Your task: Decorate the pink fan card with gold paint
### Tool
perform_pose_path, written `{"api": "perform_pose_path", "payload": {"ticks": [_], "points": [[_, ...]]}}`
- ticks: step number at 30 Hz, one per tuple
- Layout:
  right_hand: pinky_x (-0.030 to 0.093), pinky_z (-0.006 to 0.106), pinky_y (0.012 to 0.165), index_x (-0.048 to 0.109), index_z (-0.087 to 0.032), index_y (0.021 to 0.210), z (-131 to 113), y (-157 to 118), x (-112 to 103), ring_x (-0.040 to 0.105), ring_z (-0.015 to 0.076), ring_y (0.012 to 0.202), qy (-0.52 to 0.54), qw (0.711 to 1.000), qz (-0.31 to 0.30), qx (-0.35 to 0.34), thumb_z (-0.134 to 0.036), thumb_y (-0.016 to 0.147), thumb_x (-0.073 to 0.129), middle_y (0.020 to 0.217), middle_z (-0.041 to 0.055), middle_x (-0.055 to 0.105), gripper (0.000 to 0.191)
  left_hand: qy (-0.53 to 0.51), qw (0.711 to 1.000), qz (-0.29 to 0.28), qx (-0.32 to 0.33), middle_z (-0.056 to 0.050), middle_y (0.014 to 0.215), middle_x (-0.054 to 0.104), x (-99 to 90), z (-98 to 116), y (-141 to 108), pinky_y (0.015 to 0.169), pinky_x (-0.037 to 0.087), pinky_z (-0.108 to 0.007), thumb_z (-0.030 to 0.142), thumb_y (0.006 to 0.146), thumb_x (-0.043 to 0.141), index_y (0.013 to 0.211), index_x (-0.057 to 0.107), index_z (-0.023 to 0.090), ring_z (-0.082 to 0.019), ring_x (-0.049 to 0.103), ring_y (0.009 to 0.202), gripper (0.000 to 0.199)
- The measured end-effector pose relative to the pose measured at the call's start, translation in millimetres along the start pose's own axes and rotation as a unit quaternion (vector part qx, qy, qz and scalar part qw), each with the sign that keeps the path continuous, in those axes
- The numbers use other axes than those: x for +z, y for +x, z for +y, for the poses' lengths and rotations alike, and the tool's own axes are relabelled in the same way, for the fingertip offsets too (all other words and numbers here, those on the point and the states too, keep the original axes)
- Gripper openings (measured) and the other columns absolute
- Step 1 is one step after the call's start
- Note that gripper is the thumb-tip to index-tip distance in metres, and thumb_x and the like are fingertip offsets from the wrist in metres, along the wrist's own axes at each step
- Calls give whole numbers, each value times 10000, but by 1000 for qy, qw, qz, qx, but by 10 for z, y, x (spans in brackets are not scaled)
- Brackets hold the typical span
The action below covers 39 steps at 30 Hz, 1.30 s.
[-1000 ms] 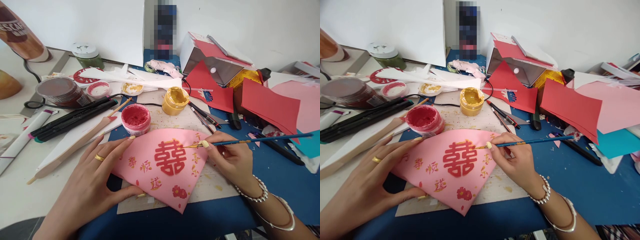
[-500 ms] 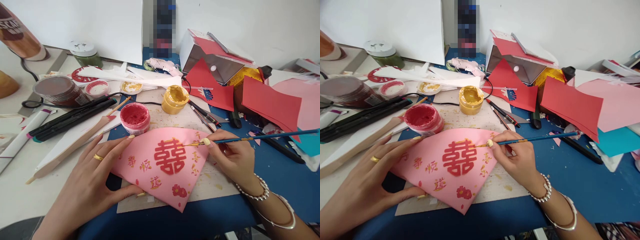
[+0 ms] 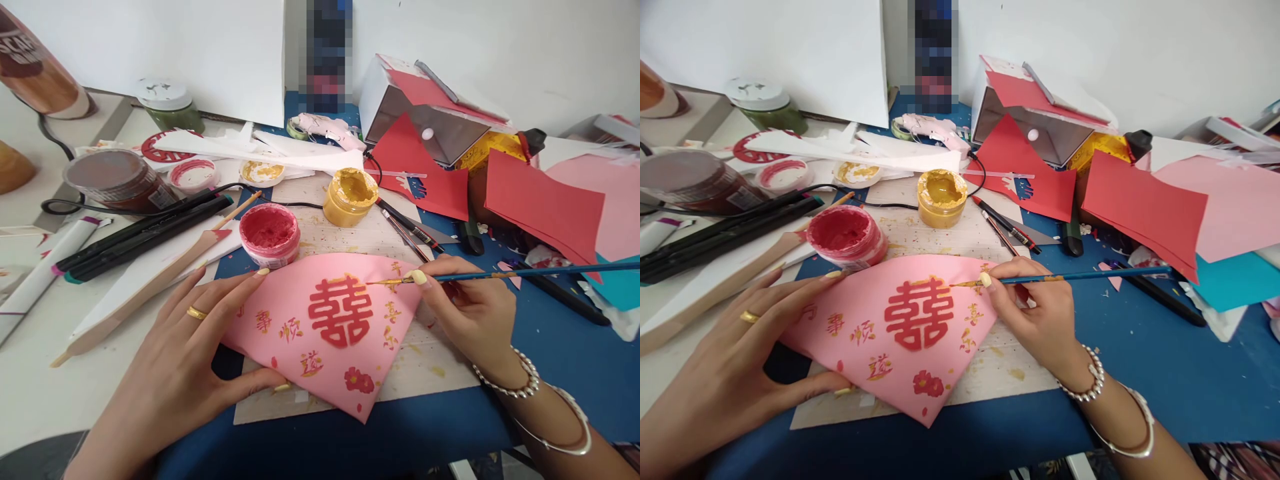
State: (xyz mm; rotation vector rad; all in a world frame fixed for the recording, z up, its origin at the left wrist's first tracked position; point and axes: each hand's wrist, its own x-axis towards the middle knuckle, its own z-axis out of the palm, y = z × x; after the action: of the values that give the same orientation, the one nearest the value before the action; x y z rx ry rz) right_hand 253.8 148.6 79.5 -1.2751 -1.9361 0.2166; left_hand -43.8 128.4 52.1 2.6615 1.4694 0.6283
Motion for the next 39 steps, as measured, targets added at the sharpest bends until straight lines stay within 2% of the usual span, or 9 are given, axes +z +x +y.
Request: {"api": "perform_pose_path", "payload": {"ticks": [6, 11, 17, 26, 39], "points": [[449, 222, 537, 587, -210, 773, 4, -13, 17, 569, 89, 591, 31, 999, -2, -29, -129, 760, 587, 686, -24, 642, 82, 4, 1000, 2, 3, -111, 1221, 530, 7, 6, -5, 1041, 298, -510, 670, 673, 526, 1348, 305, 187, -287, 478, 1129, 859], [440, 225, 505, 599, -197, 787, -9, -9, 29, 557, 87, 568, 50, 998, -21, -13, -131, 759, 585, 674, -14, 637, 73, 22, 1000, 9, 11, -132, 1198, 528, 11, 13, 0, 986, 347, -528, 678, 701, 475, 1342, 318, 171, -320, 435, 1167, 833], [437, 225, 484, 608, -198, 776, -25, 5, 31, 568, 91, 557, 35, 999, -24, -6, -153, 761, 590, 669, -11, 646, 51, 24, 1000, 15, 14, -131, 1185, 529, 8, 25, 14, 985, 345, -505, 672, 722, 451, 1338, 326, 163, -315, 415, 1187, 808], [472, 230, 555, 602, -198, 780, -40, 12, 39, 572, 89, 577, 50, 998, -28, -20, -140, 756, 597, 653, -21, 645, 63, 16, 1000, 10, 3, -121, 1201, 526, 6, 22, 8, 981, 350, -523, 690, 705, 453, 1340, 321, 188, -319, 399, 1212, 820], [485, 257, 570, 609, -211, 779, -41, 10, 43, 601, 116, 609, 45, 998, -33, -27, -132, 753, 587, 674, -11, 659, 86, 3, 1000, -2, -6, -126, 1221, 526, -20, 21, 4, 1000, 341, -531, 668, 672, 528, 1342, 309, 205, -329, 384, 1238, 844]]}}
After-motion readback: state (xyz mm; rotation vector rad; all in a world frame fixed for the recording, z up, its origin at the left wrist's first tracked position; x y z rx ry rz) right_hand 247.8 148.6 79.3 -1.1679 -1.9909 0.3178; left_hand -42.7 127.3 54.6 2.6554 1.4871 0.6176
